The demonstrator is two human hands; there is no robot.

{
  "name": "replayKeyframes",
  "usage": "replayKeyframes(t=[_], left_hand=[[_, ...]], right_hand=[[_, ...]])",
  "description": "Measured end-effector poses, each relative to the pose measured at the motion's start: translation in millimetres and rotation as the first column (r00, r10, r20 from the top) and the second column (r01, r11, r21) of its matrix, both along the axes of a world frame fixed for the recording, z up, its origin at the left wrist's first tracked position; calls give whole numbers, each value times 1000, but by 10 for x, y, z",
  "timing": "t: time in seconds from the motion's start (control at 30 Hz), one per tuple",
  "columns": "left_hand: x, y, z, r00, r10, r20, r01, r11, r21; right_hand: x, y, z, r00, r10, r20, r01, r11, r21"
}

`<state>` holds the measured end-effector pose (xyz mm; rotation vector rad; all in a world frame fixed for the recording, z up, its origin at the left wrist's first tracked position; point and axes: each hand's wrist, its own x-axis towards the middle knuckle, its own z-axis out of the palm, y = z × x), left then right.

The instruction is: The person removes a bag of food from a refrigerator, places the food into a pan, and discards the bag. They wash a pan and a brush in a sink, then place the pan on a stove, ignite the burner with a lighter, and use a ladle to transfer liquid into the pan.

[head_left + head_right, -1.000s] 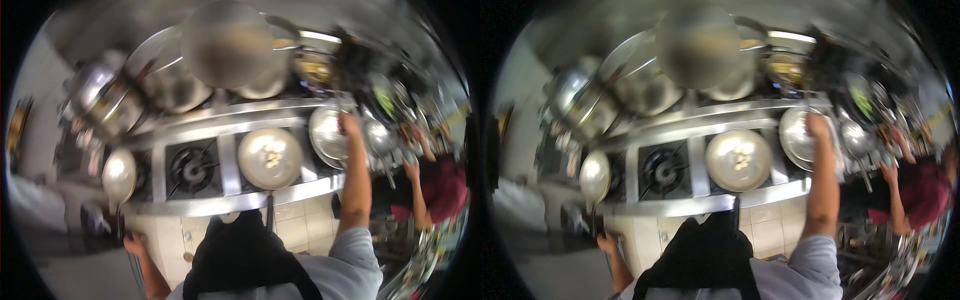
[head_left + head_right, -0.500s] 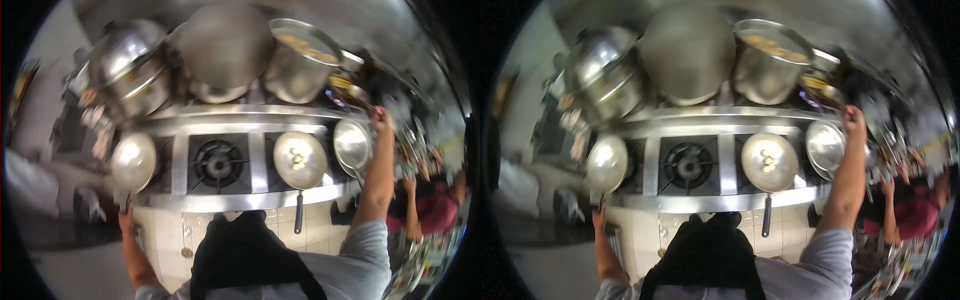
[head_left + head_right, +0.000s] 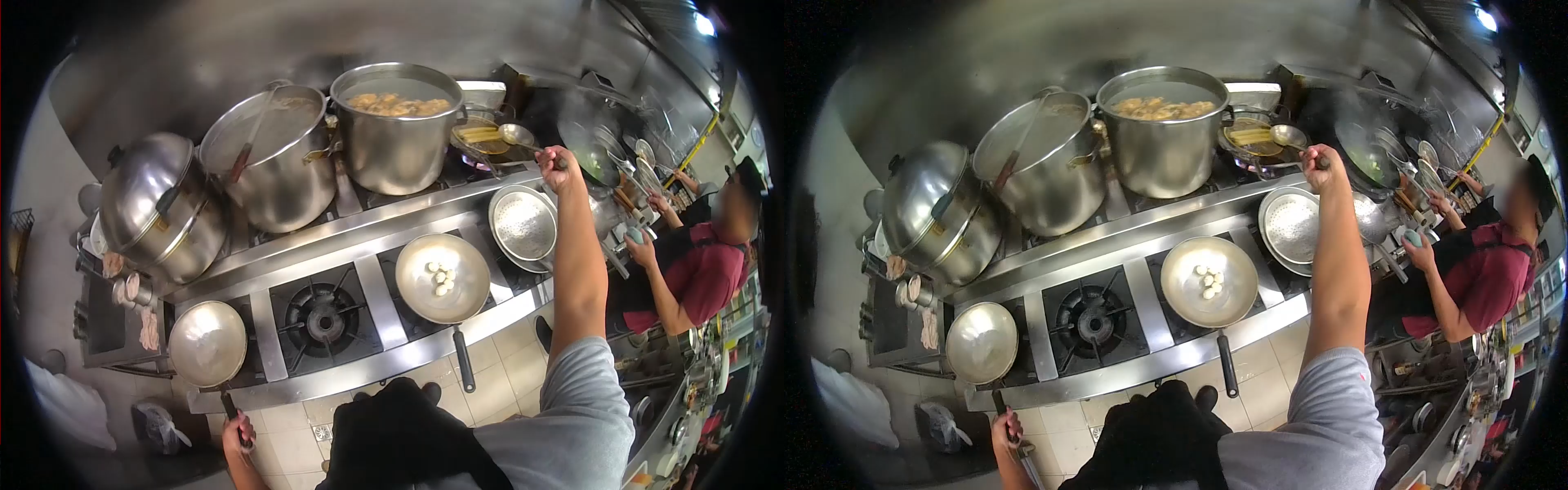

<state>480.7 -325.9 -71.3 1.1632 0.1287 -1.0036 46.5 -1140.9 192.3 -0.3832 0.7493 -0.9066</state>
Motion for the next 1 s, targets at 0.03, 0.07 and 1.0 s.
replayKeyframes(t=[0.03,0.07,1.0], left_hand=[[-169,-71,177,1000,-5,8,5,1000,-2],[-347,-160,406,1000,-15,18,16,1000,-15],[-1789,-3246,1297,645,-764,18,695,577,-428]], right_hand=[[-71,-28,-14,1000,-5,8,5,1000,-2],[-129,-52,-20,1000,0,24,0,1000,-2],[-535,3335,382,856,513,64,-506,856,-102]])
